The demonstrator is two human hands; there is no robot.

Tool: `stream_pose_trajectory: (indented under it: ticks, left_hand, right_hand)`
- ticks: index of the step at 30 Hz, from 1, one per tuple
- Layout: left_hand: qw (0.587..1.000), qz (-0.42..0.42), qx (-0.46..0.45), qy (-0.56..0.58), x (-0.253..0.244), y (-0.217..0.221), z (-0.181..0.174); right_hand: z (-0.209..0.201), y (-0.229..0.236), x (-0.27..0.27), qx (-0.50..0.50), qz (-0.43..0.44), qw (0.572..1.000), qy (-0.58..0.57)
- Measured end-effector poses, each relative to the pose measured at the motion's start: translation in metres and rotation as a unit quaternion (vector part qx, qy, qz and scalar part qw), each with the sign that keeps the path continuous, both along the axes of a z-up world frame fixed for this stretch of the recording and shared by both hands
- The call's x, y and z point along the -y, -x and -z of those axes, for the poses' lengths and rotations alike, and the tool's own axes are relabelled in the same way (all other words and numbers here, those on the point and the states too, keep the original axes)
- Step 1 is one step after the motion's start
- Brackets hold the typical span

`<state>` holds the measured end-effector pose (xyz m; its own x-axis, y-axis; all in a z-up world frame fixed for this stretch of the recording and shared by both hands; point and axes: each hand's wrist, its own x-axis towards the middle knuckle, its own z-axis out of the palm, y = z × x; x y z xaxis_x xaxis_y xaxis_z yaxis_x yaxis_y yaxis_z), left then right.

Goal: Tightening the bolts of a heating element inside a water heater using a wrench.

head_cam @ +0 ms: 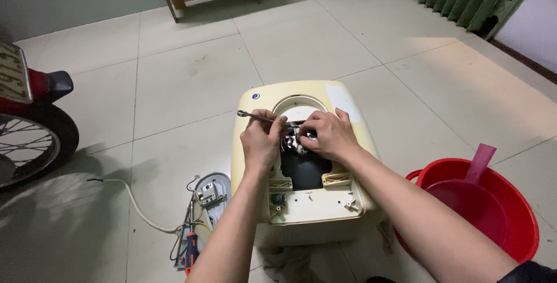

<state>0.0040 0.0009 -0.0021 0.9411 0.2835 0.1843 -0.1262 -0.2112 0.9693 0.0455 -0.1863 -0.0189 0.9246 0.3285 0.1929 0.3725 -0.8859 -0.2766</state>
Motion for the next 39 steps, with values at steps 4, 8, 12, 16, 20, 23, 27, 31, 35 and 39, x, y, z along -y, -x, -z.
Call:
stream_pose_trajectory:
  ticks: [4, 8, 12, 16, 20, 23, 27, 31, 35, 39]
  left_hand:
    - [0.999, -0.014, -0.008, 0.029, -0.001, -0.004, 0.004]
    - [0.956, -0.033, 0.001, 0.290, -0.012, -0.010, 0.012]
    - [0.912, 0.080, -0.068, 0.396, -0.063, -0.026, 0.032]
    - [0.925, -0.046, -0.112, 0.360, -0.160, -0.016, 0.111]
    - [0.927, -0.143, -0.330, -0.108, -0.264, 0.050, 0.257]
    - [0.846, -0.131, -0.450, -0.254, -0.281, 0.113, 0.300]
    - [0.799, -0.183, -0.541, -0.187, -0.261, 0.151, 0.269]
    - [0.798, -0.211, -0.534, -0.180, -0.263, 0.159, 0.281]
    - [0.773, -0.237, -0.553, -0.199, -0.237, 0.154, 0.251]
    - [0.816, -0.234, -0.472, -0.239, -0.211, 0.147, 0.241]
  right_hand:
    - [-0.004, 0.002, 0.002, -0.010, 0.003, 1.000, -0.015]
    - [0.009, -0.010, 0.010, -0.024, 0.011, 0.991, -0.134]
    - [0.023, -0.021, 0.017, -0.025, 0.006, 0.985, -0.172]
    - [0.016, -0.020, 0.014, -0.028, 0.005, 0.982, -0.186]
    - [0.022, -0.023, 0.016, -0.051, 0.003, 0.981, -0.190]
    - [0.002, -0.015, 0.007, -0.054, 0.004, 0.985, -0.165]
    - [-0.006, -0.010, 0.002, -0.022, 0.007, 0.992, -0.121]
    - [-0.013, -0.005, 0.000, -0.021, -0.012, 0.990, -0.138]
    - [-0.025, 0.004, -0.005, -0.034, -0.013, 0.985, -0.166]
    - [-0.030, 0.009, -0.006, -0.046, -0.011, 0.982, -0.182]
